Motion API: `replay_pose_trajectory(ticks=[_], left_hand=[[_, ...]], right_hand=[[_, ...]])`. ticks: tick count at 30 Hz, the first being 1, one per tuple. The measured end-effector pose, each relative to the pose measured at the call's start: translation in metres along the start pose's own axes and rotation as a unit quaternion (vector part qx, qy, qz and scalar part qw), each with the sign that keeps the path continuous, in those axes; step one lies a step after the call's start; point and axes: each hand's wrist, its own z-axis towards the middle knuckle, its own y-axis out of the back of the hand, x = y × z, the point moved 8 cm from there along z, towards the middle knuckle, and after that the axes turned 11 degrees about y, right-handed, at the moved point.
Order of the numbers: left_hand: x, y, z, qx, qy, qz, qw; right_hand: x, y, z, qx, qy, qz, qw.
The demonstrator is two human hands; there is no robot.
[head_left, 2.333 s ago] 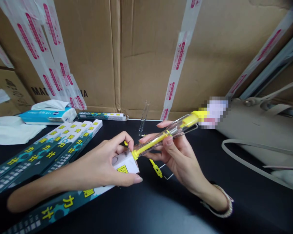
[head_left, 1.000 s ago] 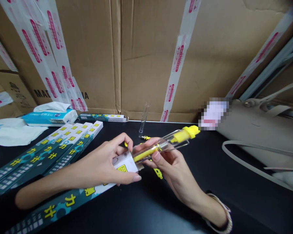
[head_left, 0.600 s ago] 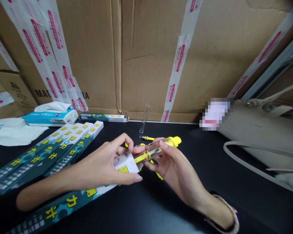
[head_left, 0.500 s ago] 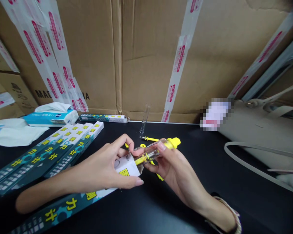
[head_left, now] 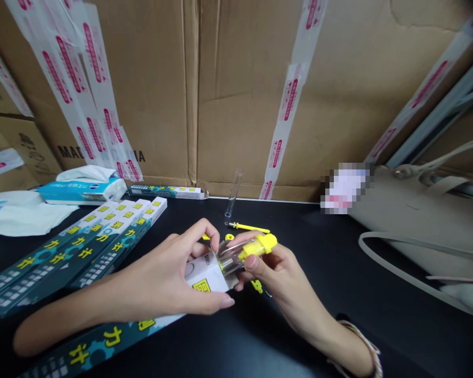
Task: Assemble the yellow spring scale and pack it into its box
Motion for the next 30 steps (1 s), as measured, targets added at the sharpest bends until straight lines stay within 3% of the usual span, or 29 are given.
replay_pose_trajectory(ticks=[6, 12, 22, 30], left_hand=[[0.001, 0.004, 0.001, -0.026, -0.012, 0.018, 0.999], [0.004, 0.002, 0.006, -0.019, -0.010, 0.026, 0.999], [0.003, 0.017, 0.009, -0.091, -0.016, 0.079, 0.993], [0.008, 0.020, 0.012, -0.085, -0.011, 0.059, 0.995]], right_hand=[[-0.009, -0.006, -0.002, 0.028, -0.040, 0.013, 0.999], [-0.012, -0.003, -0.002, 0.008, -0.029, -0.015, 0.999], [-0.015, 0.006, -0.006, -0.045, -0.032, 0.005, 0.998], [-0.009, 0.010, 0.003, -0.022, -0.012, -0.061, 0.998]])
